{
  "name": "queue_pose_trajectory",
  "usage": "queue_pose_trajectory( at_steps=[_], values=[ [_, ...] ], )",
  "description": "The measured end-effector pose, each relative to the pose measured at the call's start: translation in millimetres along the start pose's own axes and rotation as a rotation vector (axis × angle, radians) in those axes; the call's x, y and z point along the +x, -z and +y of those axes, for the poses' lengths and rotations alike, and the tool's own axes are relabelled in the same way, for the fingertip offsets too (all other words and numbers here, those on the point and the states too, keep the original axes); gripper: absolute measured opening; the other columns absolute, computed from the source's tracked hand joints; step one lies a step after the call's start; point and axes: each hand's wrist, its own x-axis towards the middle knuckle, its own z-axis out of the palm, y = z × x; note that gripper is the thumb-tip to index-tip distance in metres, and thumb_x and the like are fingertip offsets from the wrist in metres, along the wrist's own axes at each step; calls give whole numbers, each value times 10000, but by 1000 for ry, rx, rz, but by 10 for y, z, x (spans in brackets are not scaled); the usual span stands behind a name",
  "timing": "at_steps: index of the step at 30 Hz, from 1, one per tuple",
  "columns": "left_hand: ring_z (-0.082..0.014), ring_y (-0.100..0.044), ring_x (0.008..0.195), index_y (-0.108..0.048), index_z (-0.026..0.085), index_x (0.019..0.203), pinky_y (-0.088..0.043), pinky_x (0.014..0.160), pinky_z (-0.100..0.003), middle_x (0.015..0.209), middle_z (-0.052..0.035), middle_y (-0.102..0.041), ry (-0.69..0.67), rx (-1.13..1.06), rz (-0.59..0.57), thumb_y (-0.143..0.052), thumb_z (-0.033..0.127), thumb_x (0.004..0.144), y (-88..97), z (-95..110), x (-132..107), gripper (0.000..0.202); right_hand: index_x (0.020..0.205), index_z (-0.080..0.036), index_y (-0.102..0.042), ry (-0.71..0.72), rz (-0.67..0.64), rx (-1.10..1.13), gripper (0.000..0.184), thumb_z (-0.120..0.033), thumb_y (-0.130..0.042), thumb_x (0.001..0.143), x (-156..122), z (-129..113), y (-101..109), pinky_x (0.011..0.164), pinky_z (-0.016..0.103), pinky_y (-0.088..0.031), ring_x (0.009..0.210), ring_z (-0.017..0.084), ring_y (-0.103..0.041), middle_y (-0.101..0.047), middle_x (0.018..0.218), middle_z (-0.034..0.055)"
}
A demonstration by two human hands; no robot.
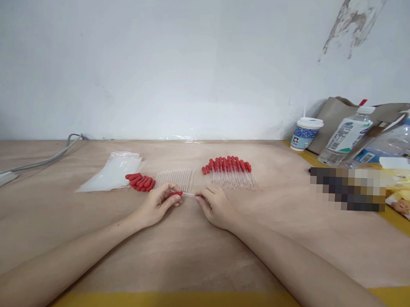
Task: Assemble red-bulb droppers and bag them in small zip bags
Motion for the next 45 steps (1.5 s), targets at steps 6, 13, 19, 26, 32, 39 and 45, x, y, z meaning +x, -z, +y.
queue_pose_trajectory(
  at_steps=[6, 13, 19, 26, 32, 39, 45],
  values=[
    [-136, -612, 713, -508, 155, 934, -488, 675, -273, 770, -26, -620, 12, -10, -32, -488, 299, 837, 16, -29, 5, 175, 911, -187, -589, 18, -31, 66, 210, -224, -385, 878, 15, 10, 24, 673, 242, -407, 716, 127, -528, -590, 778, 31],
    [-110, -579, 643, -572, 143, 889, -480, 650, -248, 703, -10, -609, -12, -5, -56, -484, 275, 838, 11, 14, -3, 167, 858, -179, -616, -29, -79, 96, 232, -225, -390, 872, 55, -13, 70, 642, 233, -403, 686, 126, -528, -597, 743, 25],
    [-105, -580, 563, -600, 120, 857, -501, 573, -237, 627, -12, -607, 82, -94, -151, -513, 284, 813, -9, 8, -4, 190, 799, -182, -638, -30, -193, 100, 244, -220, -407, 866, 91, 43, 92, 663, 235, -394, 660, 117, -518, -594, 698, 9],
    [-92, -571, 542, -605, 111, 836, -496, 556, -218, 609, 0, -592, 143, -62, -113, -536, 285, 792, -16, 50, -5, 193, 822, -175, -641, -18, -119, -65, 222, -208, -423, 846, 21, 34, 6, 607, 227, -366, 658, 123, -514, -598, 728, 30],
    [-94, -575, 563, -615, 109, 842, -503, 581, -222, 626, -2, -599, 122, -79, -92, -562, 279, 778, -9, 30, -8, 189, 798, -165, -628, -38, -95, -109, 219, -205, -419, 847, 13, -56, 11, 556, 219, -348, 610, 112, -506, -588, 690, 24],
    [-157, -619, 719, -641, 134, 922, -503, 677, -273, 824, -60, -675, 123, 31, -37, -617, 334, 733, 68, -12, -10, 277, 850, -148, -595, -35, -145, 27, 167, -230, -450, 846, 75, 65, 122, 642, 232, -410, 694, 123, -529, -594, 777, 44],
    [-122, -588, 597, -645, 107, 829, -483, 615, -247, 633, -23, -635, 197, -133, -37, -631, 306, 714, 58, 14, 9, 231, 817, -161, -585, -18, -89, 26, 207, -219, -392, 867, 37, 93, 56, 645, 234, -418, 703, 125, -543, -604, 760, 40]
  ],
)
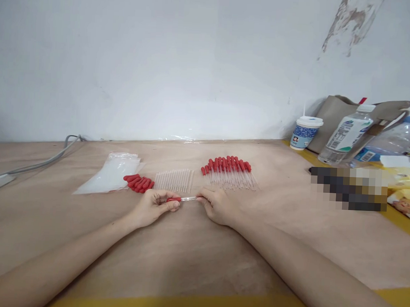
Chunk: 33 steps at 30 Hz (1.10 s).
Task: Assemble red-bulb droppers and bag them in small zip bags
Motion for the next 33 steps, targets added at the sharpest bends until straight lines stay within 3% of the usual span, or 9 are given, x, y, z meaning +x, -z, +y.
queue_pose_trajectory(
  at_steps=[5, 18, 24, 28, 33],
  values=[
    [-106, -578, 579, -641, 104, 802, -482, 636, -248, 625, -12, -635, 39, -117, -16, -678, 262, 659, -26, 19, -13, 216, 796, -164, -595, 28, 4, -10, 216, -215, -396, 862, -3, -38, -29, 602, 217, -404, 651, 114, -540, -609, 722, 30],
    [-147, -619, 611, -651, 114, 869, -508, 626, -272, 674, -46, -669, -10, 29, -8, -657, 321, 685, 0, -73, -13, 277, 749, -153, -610, -30, -98, -46, 247, -218, -401, 864, 50, -120, -63, 584, 211, -370, 627, 112, -513, -598, 684, 32],
    [-183, -633, 757, -647, 119, 910, -512, 713, -313, 881, -92, -676, -69, 128, 34, -643, 313, 699, 11, -68, -12, 287, 716, -153, -603, 44, -129, -233, 242, -223, -418, 856, 66, -218, 43, 655, 256, -364, 694, 142, -510, -585, 720, 51],
    [-131, -603, 681, -547, 129, 1089, -511, 664, -282, 869, -64, -628, -75, 171, 93, -635, 291, 706, 28, -83, -1, 425, 693, -160, -612, -134, -122, -242, 222, -204, -441, 826, 115, -201, 166, 571, 228, -342, 617, 117, -508, -593, 731, 41],
    [-109, -549, 644, -582, 136, 1004, -482, 603, -245, 803, -37, -581, -134, 326, 57, -593, 273, 737, 50, -47, -30, 300, 581, -156, -602, -461, -20, -229, 252, -226, -454, 772, 351, 63, 204, 512, 219, -318, 547, 125, -523, -596, 573, 27]
  ],
)
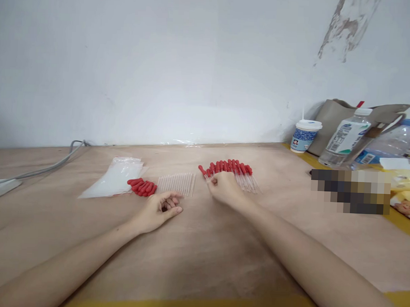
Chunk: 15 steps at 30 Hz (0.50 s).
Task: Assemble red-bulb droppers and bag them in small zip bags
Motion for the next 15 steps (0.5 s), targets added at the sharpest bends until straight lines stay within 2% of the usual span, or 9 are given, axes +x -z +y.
queue_pose_trajectory(
  at_steps=[3, 7, 10, 15],
  values=[
    [-117, -546, 652, -615, 135, 929, -469, 599, -244, 782, -41, -585, -35, 83, -9, -577, 261, 747, 17, 50, -18, 224, 579, -153, -622, -125, 30, -103, 288, -257, -432, 769, 203, 17, -104, 532, 241, -341, 597, 166, -566, -625, 613, 68],
    [-119, -552, 650, -624, 131, 900, -465, 594, -241, 798, -49, -588, -37, 104, -18, -573, 259, 751, 24, 72, -24, 203, 730, -144, -664, -281, 30, -221, 299, -304, -415, 773, 339, -12, -235, 568, 268, -388, 721, 220, -604, -651, 749, 111],
    [-121, -555, 655, -624, 132, 895, -465, 595, -242, 802, -52, -589, -39, 106, -21, -569, 259, 756, 21, 60, -21, 196, 831, -136, -660, -326, 17, -254, 290, -298, -428, 766, 361, 1, -276, 610, 290, -415, 790, 242, -609, -650, 810, 124],
    [-122, -554, 660, -625, 150, 890, -469, 601, -247, 809, -49, -596, -57, 103, -27, -572, 260, 758, 24, 48, -19, 180, 853, -130, -657, -359, -3, -246, 350, -377, -418, 786, 361, 33, -302, 633, 327, -433, 815, 271, -610, -648, 837, 145]
  ],
)
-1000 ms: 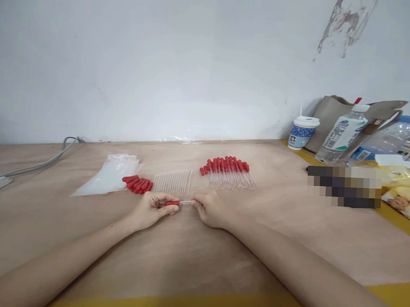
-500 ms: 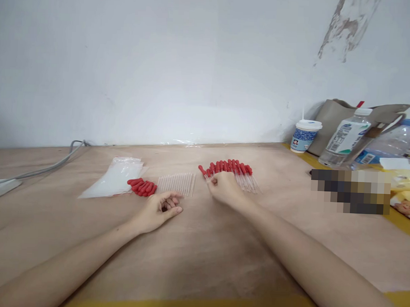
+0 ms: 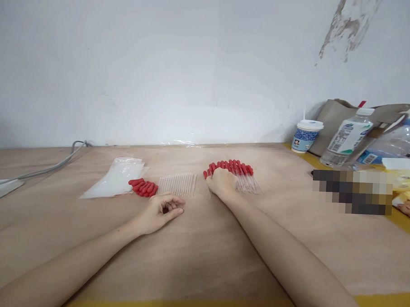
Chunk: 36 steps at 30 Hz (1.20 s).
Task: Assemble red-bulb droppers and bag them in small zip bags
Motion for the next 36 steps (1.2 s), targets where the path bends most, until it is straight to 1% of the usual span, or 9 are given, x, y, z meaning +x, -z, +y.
queue_pose_trajectory(
  at_steps=[6, 11, 16, 22, 26, 29, 32, 34, 36],
  values=[
    [-123, -556, 659, -629, 151, 888, -467, 597, -248, 808, -49, -596, -8, 4, 1, -566, 262, 762, 5, -2, 0, 179, 855, -138, -662, -15, -19, 5, 412, -452, -403, 791, -12, -18, -2, 634, 343, -435, 818, 279, -612, -652, 840, 145],
    [-122, -556, 654, -633, 155, 891, -465, 593, -244, 807, -46, -604, -16, 12, 3, -570, 260, 757, 6, -1, 1, 181, 814, -160, -659, 16, 18, 22, 467, -518, -360, 808, -61, -47, 38, 642, 323, -424, 807, 253, -611, -656, 827, 122],
    [-122, -558, 659, -632, 145, 898, -463, 600, -244, 820, -52, -598, -16, 12, -6, -562, 255, 760, 6, 3, -2, 190, 782, -197, -654, 129, 17, 57, 348, -454, -419, 793, -160, -224, 48, 656, 311, -419, 798, 233, -613, -667, 810, 83],
    [-124, -554, 655, -633, 156, 897, -462, 593, -244, 808, -47, -597, -14, -2, -1, -565, 265, 760, 4, 4, -1, 188, 883, -147, -663, 184, -133, -56, 277, -302, -465, 767, -126, -456, 20, 655, 307, -433, 840, 250, -616, -658, 904, 148],
    [-121, -541, 637, -629, 156, 882, -453, 591, -245, 798, -44, -594, -36, 34, 18, -550, 265, 771, -8, 16, -20, 174, 858, -128, -664, 203, -149, -74, 237, -226, -471, 761, -80, -549, -16, 654, 318, -432, 839, 261, -618, -661, 881, 163],
    [-144, -530, 690, -621, 170, 841, -438, 641, -267, 787, -42, -583, -96, 191, 110, -519, 259, 793, 22, 5, -40, 144, 883, -105, -636, 218, -125, -78, 244, -195, -430, 788, -148, -547, -5, 640, 311, -423, 828, 257, -616, -656, 855, 169],
    [-182, -504, 761, -583, 172, 706, -404, 723, -308, 731, -40, -557, -144, 433, 296, -503, 282, 798, 166, -41, -20, 165, 976, -81, -568, 254, -33, -71, 281, -211, -358, 842, -301, -421, 48, 634, 317, -406, 802, 253, -606, -641, 839, 166],
    [-192, -492, 756, -543, 174, 644, -384, 746, -324, 707, -38, -540, -101, 570, 405, -482, 307, 803, 341, -101, 22, 216, 956, -87, -547, 370, 88, -49, 278, -223, -321, 867, -416, -262, 84, 646, 326, -392, 775, 248, -590, -631, 811, 149],
    [-206, -494, 771, -531, 176, 637, -376, 750, -330, 727, -46, -545, -4, 658, 479, -468, 342, 798, 557, -194, 72, 240, 917, -118, -544, 572, 155, 4, 258, -229, -313, 883, -518, -68, 95, 698, 322, -377, 788, 223, -570, -624, 825, 128]
  ],
)
